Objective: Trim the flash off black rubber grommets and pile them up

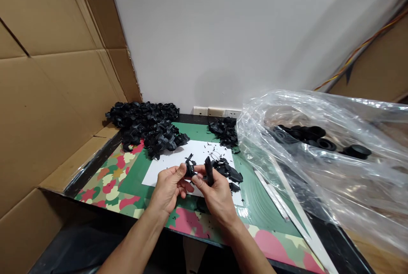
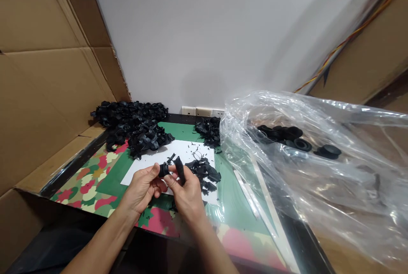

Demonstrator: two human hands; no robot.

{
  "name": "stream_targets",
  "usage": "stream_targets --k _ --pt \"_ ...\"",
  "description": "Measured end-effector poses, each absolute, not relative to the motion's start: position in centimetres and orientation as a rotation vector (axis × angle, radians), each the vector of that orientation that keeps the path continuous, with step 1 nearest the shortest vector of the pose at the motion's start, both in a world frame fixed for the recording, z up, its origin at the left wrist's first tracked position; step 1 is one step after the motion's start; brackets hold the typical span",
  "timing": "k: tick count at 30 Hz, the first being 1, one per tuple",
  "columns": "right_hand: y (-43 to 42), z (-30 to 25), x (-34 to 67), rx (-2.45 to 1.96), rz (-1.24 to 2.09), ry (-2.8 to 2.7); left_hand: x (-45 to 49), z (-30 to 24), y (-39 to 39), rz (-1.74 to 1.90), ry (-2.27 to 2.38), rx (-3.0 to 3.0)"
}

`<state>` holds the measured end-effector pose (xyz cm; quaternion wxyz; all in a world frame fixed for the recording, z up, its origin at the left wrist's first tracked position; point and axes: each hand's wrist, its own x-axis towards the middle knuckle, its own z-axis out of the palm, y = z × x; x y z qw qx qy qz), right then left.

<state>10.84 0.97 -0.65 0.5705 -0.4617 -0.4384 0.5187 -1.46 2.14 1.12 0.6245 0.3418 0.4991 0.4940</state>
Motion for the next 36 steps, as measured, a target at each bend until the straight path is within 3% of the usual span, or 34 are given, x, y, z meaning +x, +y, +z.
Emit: stream_targets --k 15,21,29,36 --pt "2.0 -1.1 11.7 -1.091 1.4 -0.874 -2.5 1.8 1.4 1.197 1.262 1.751" --pt "1.2 -1.2 11.5 -1.071 1.387 -0.946 -2.1 1.7 1.8 1.186 1.246 1.279" --pt "1.1 -2.5 10.8 -1.028 1.322 -0.97 -2.3 1.5 1.8 1.185 1.189 1.16" --pt "0.8 -1.9 10.6 -1.013 1.484 -0.755 -1.9 1.2 1.8 1.302 1.164 0.992"
